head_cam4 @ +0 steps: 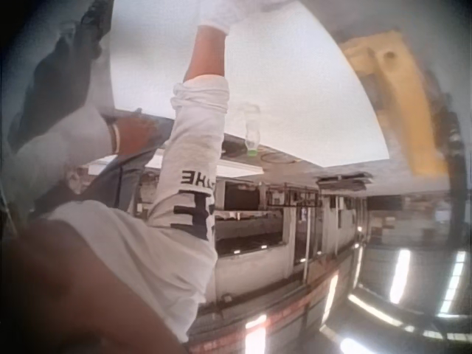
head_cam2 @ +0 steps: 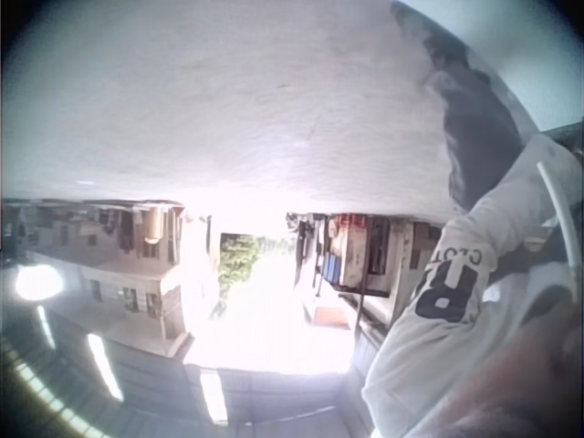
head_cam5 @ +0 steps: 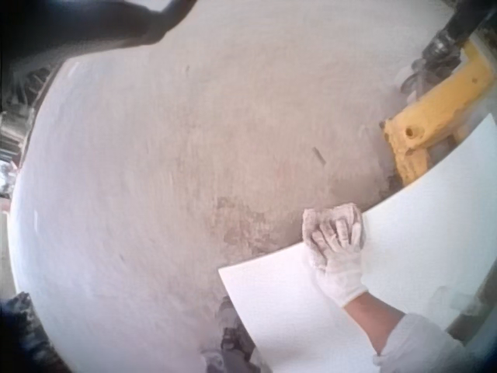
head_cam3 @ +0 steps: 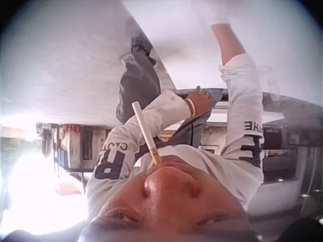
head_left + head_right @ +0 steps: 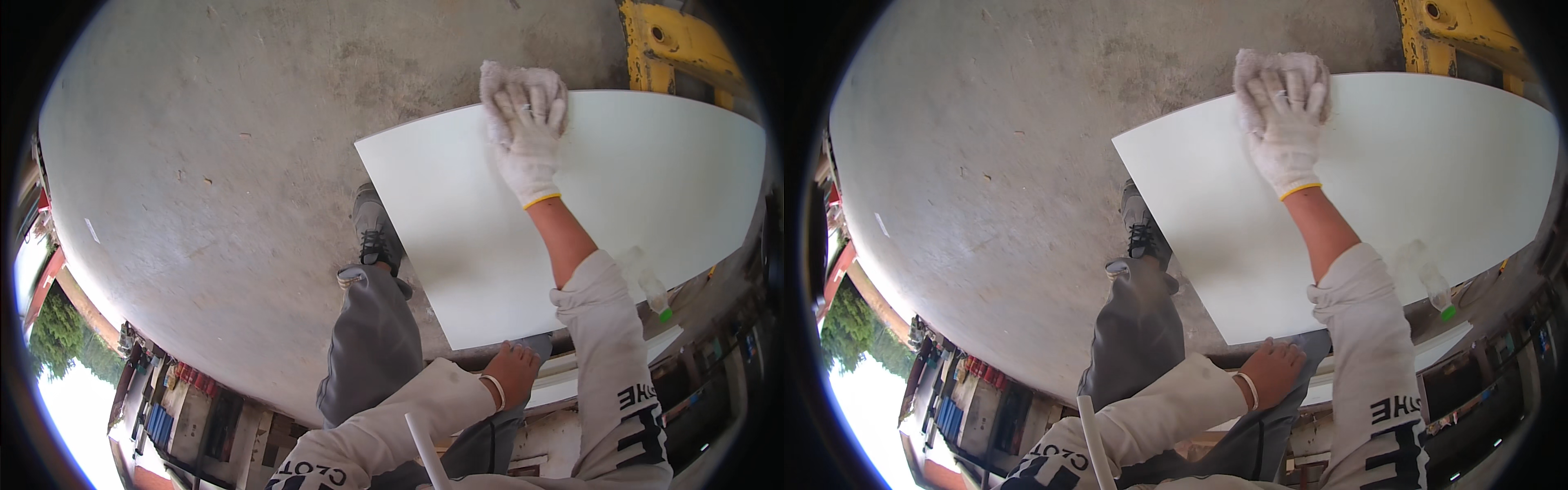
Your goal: The person sits on the floor and uses a marker to mark a white panel, then wipes the panel with a cloth and liquid from a bottle. The person flips the panel and continues wiping both sides before placing it on a pallet jack.
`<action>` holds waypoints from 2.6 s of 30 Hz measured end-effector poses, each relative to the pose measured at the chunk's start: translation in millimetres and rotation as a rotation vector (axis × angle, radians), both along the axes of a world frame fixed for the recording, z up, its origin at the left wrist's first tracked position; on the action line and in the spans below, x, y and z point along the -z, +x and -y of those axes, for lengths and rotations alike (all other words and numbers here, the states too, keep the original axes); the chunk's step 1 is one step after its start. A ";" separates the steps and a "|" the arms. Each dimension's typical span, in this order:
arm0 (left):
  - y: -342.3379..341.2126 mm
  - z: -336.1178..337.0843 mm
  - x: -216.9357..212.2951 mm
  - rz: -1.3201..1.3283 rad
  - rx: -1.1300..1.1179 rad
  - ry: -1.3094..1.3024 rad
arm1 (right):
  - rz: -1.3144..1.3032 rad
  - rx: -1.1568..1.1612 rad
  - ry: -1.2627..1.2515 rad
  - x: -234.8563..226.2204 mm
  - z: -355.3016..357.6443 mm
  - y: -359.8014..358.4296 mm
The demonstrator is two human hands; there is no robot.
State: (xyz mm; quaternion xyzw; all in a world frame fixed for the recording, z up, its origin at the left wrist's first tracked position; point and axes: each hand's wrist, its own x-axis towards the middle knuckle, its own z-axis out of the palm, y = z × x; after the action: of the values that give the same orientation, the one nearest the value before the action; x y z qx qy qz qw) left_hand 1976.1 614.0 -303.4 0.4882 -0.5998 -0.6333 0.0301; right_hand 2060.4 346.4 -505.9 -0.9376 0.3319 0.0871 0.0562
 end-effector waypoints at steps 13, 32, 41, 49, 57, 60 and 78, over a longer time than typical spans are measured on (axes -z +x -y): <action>4.2 17.3 -2.9 0.005 -0.001 -0.016 | 0.160 0.032 -0.014 7.0 -27.1 27.1; 17.3 42.4 -3.2 -0.011 0.147 0.021 | 0.321 -0.042 0.139 -2.4 -53.3 50.4; 5.4 36.6 -0.4 0.011 0.115 0.030 | 0.355 -0.135 0.122 5.5 -31.2 20.6; 10.5 35.9 -9.7 -0.012 0.138 0.026 | -0.056 0.315 -0.248 24.9 28.2 -61.2; -21.0 6.0 13.7 -0.181 -0.152 0.080 | 0.310 -0.165 0.334 24.5 -90.3 96.9; 17.4 49.8 5.8 0.010 0.278 0.032 | 0.213 -0.239 0.229 20.4 -44.1 50.4; 0.4 37.0 17.5 0.007 0.354 -0.061 | 0.564 -0.129 0.262 40.5 -18.9 12.3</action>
State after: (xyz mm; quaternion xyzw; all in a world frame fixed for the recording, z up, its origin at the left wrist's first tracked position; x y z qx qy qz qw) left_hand 1976.5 577.0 -320.9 0.3761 -0.6952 -0.6086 -0.0693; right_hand 2072.7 365.3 -546.4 -0.9286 0.2291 -0.1310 0.2607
